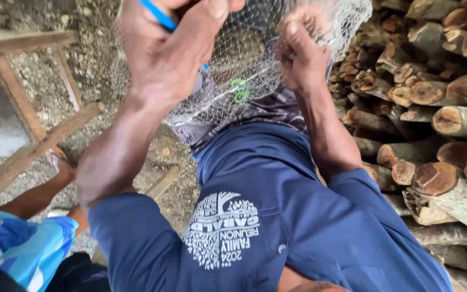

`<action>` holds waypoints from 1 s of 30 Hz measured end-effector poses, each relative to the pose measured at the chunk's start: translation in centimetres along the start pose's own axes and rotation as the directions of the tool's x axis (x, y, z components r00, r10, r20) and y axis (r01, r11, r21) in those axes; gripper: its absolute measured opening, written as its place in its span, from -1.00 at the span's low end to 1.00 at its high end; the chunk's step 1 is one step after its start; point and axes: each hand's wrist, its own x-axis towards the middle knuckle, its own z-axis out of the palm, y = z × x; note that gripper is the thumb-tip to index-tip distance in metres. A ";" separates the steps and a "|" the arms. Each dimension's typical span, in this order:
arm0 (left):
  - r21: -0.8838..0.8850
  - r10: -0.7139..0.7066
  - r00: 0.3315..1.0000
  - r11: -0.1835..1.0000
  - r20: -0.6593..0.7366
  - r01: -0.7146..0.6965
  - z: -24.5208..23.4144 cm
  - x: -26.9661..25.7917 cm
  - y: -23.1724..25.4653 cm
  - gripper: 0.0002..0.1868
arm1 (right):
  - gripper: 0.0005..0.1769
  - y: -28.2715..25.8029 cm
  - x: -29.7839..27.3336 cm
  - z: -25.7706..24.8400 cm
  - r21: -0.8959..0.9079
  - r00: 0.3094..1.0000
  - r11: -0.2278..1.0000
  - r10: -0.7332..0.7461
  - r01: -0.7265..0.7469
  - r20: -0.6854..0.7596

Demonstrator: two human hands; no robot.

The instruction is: Repairing a fishing net by inspecting the mesh and using tools to mend or cut sections.

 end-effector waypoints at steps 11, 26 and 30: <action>0.616 0.350 0.825 0.549 0.444 -0.565 -0.2 -6.6 -0.4 -0.38 | -0.46 -2.8 1.6 1.1 0.366 0.942 0.921 0.234 -0.135 -0.241; 0.278 0.546 0.736 0.693 0.400 -0.665 4.7 -6.7 -1.4 -0.74 | -0.70 -3.2 1.8 1.3 0.498 0.998 0.867 -0.009 0.035 -0.055; 0.271 0.459 0.804 0.776 0.378 -0.570 3.8 -7.3 -1.4 -0.75 | -0.64 -2.8 1.3 1.2 0.527 0.995 0.849 0.068 -0.023 -0.066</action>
